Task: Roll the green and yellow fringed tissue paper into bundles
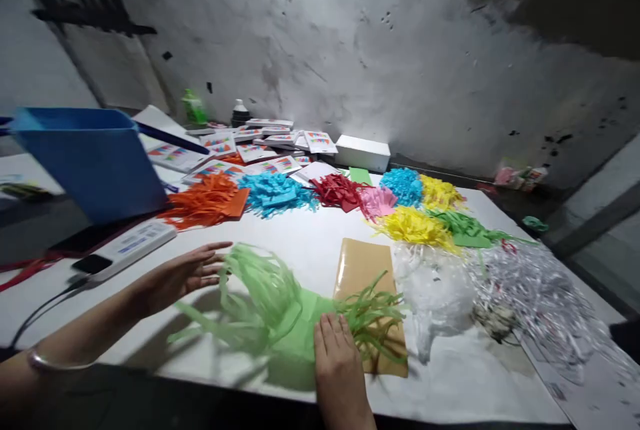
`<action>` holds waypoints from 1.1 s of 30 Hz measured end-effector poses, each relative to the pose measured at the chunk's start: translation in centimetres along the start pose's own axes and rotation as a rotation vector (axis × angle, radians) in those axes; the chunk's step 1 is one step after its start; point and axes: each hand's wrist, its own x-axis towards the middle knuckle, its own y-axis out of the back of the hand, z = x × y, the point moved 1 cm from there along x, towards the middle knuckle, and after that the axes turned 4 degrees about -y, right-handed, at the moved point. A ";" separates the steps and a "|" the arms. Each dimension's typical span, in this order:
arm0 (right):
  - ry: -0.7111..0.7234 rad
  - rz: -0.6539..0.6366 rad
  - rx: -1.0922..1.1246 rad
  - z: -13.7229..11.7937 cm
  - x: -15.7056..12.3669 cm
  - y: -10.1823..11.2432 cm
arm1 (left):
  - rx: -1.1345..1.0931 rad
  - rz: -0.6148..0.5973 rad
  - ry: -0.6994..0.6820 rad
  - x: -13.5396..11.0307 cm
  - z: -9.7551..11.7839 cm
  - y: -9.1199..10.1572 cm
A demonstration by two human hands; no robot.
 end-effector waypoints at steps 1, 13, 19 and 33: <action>-0.005 -0.014 0.025 -0.8 -0.3 -1.0 | 0.071 0.061 -0.040 -0.7 -0.4 0.8; 0.188 -0.255 -0.005 0.7 -1.0 0.4 | 0.859 -0.568 -0.989 -8.1 -6.5 -12.3; 0.224 -0.197 0.111 0.9 -1.5 1.2 | 0.836 -0.509 -0.977 -8.3 -6.3 -11.6; -0.028 -0.126 0.321 0.2 -1.3 1.2 | 1.103 -0.176 -0.810 -6.8 -5.9 -8.4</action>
